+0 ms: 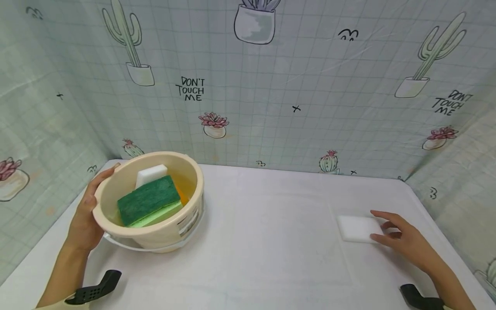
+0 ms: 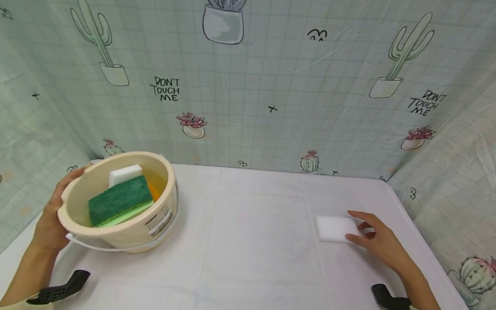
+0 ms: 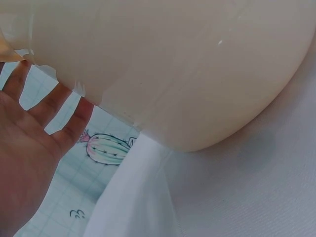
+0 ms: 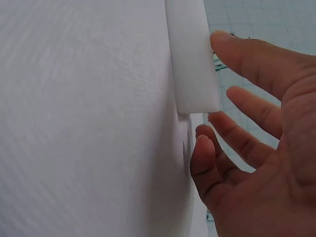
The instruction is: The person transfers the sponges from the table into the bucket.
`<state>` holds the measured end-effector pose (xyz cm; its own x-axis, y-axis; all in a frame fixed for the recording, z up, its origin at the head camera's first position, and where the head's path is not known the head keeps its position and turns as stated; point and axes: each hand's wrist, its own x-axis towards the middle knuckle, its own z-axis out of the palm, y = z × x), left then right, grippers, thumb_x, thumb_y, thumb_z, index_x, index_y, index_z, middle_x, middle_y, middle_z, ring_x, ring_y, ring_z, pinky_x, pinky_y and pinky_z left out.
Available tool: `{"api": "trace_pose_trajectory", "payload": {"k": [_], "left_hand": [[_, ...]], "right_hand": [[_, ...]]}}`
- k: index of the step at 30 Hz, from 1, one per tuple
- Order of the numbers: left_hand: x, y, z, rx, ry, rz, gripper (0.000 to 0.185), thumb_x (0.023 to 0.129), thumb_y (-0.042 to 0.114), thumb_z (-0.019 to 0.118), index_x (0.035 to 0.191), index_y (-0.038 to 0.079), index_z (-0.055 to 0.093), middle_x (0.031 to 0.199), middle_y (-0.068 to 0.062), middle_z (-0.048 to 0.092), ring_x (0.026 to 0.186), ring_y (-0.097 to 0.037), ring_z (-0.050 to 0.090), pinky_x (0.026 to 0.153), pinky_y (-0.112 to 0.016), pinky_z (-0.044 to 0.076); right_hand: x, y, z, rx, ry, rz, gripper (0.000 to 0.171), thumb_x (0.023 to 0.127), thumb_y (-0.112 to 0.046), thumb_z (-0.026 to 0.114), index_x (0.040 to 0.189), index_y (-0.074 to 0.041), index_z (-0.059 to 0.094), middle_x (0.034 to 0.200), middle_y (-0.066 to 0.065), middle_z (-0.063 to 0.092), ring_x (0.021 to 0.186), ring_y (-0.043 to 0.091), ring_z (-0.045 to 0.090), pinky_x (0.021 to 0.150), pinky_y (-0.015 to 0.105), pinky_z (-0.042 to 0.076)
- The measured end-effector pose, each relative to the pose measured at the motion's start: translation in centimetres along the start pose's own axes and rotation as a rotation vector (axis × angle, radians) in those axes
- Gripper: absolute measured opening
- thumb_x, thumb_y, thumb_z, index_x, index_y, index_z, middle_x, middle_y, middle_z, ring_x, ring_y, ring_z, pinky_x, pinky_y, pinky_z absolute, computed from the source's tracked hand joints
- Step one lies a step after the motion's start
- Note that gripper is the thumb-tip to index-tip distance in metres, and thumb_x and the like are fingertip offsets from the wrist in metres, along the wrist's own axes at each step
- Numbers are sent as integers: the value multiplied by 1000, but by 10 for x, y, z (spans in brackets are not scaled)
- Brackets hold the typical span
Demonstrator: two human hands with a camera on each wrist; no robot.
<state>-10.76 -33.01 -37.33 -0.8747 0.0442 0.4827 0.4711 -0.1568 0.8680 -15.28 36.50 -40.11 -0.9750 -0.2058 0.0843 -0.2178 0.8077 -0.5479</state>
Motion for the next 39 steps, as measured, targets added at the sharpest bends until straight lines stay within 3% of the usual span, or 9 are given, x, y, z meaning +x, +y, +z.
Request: {"api": "trace_pose_trajectory", "payload": {"k": [9,26,35,39], "left_hand": [[-1,0,0,-21,-24,12,56,101,28,35,151,7,22,156,-8,19,137,-20,22,102,-23,30],[0,-1,-1,-29,-33,14,55,101,27,34,151,7,22,155,-8,20,137,-19,24,102,-23,30],[0,-2,-2,-59,-20,18,56,102,30,36,150,6,23,156,-6,19,140,-21,18,107,-23,24],[1,-2,-2,-50,-25,22,55,102,29,34,151,6,22,156,-8,19,139,-21,20,105,-23,27]], "right_hand": [[-3,14,-2,34,-93,69,70,85,-35,72,144,-12,42,109,11,50,82,15,55,63,25,45],[-6,20,-2,158,-150,-5,63,87,-20,71,143,-11,42,106,11,54,85,8,56,64,23,44],[-2,20,-1,195,-170,44,65,87,-22,71,143,-10,41,105,13,54,84,11,57,64,25,45],[-2,18,0,198,-168,53,65,87,-22,71,143,-8,41,109,14,55,86,10,58,64,26,47]]}}
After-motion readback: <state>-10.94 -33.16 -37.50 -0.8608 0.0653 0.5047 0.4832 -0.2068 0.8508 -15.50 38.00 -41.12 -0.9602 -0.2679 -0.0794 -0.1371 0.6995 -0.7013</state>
